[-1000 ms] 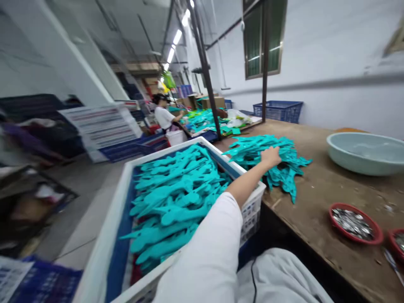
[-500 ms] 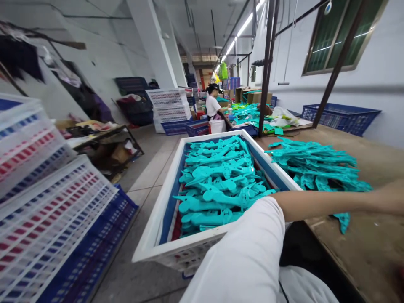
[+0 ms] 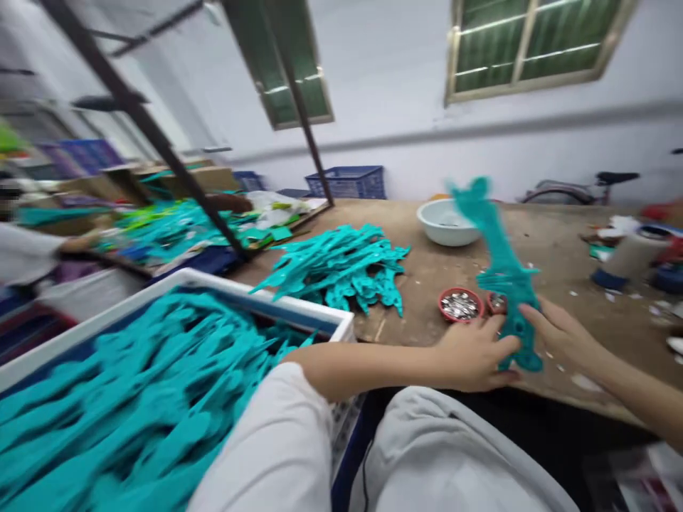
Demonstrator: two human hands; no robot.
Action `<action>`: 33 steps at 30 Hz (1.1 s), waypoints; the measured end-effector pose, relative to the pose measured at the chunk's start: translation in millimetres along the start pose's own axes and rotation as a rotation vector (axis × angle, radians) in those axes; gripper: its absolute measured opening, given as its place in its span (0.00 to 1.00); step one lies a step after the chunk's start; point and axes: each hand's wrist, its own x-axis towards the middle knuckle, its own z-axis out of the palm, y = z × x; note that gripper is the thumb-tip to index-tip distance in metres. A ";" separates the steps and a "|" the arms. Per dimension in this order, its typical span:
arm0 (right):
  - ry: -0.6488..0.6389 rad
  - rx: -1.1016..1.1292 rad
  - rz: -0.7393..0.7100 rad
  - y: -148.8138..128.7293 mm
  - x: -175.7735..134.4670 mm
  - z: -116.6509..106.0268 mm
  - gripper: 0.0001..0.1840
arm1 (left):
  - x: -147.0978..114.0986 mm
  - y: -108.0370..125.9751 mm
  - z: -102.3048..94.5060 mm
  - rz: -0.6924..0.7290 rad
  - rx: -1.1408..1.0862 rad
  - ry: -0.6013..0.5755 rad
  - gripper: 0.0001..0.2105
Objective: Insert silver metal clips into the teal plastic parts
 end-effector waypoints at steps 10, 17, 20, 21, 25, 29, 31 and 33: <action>-0.661 0.060 0.408 80.9 27.4 3.9 0.22 | -27.8 -84.2 -6.3 0.145 0.237 -0.341 0.28; -0.644 -0.306 0.467 101.0 25.7 24.4 0.17 | -29.5 -126.9 39.0 0.066 0.149 -0.742 0.43; -0.588 -0.554 0.378 98.5 29.3 17.3 0.20 | -33.9 -127.3 50.9 0.019 0.100 -0.809 0.49; -0.579 -0.625 0.355 98.2 29.6 14.3 0.22 | -34.6 -126.6 52.3 0.014 0.082 -0.819 0.48; -0.619 -0.795 0.286 101.4 29.0 4.8 0.26 | -34.3 -122.2 49.8 0.022 0.027 -0.852 0.42; -0.690 -0.882 0.227 109.2 27.9 -0.8 0.22 | -32.0 -118.6 45.9 -0.007 0.009 -0.879 0.40; -0.678 -0.946 0.220 112.9 26.5 -3.7 0.19 | -31.4 -118.3 45.0 -0.021 0.003 -0.883 0.40; -0.660 -1.006 0.220 115.7 24.1 -5.3 0.17 | -31.3 -117.6 44.3 -0.030 -0.003 -0.891 0.40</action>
